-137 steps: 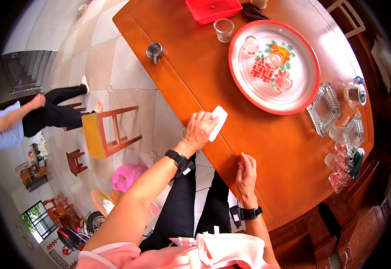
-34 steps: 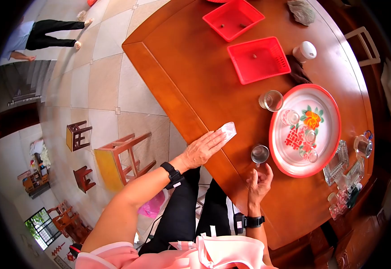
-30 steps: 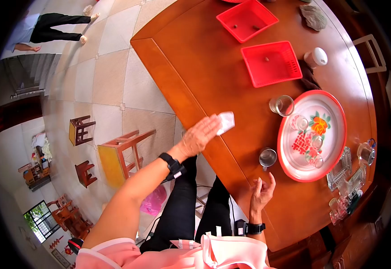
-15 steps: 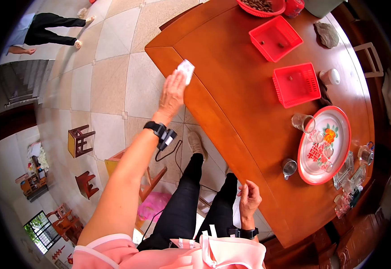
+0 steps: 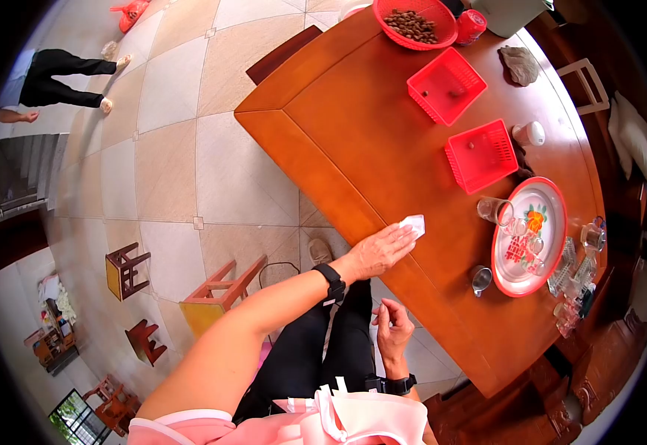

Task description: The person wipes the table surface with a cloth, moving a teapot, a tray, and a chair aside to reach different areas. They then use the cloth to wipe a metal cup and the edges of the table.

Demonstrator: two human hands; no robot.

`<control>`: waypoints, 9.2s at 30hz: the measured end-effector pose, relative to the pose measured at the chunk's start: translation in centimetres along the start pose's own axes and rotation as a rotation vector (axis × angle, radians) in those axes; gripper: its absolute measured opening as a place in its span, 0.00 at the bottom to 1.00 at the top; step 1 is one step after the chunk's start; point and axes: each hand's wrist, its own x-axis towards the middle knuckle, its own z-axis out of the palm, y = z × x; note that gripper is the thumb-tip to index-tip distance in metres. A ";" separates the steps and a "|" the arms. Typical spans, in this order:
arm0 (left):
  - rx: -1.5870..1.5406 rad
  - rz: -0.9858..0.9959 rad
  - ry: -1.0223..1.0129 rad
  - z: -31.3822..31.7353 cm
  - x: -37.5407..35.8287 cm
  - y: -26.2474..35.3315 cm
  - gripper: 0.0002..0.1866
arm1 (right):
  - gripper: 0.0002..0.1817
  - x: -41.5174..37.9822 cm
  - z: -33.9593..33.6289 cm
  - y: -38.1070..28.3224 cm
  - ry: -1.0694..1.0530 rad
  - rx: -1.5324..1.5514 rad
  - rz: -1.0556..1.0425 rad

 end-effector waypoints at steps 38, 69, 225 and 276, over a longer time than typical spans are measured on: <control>0.201 0.034 0.003 -5.0 10.4 -16.7 0.23 | 0.07 8.1 -2.3 -0.1 -0.111 -0.020 0.088; 0.055 -0.190 -0.033 -10.5 -5.6 -18.4 0.28 | 0.07 13.5 11.6 -8.9 -0.143 -0.182 -0.210; -0.312 -0.324 -0.131 -8.3 -5.8 -0.2 0.22 | 0.28 7.0 5.0 6.1 0.367 -0.835 -0.243; -0.466 0.106 -0.585 -0.4 1.3 29.5 0.23 | 0.21 -13.4 -32.2 32.2 1.190 -0.840 0.472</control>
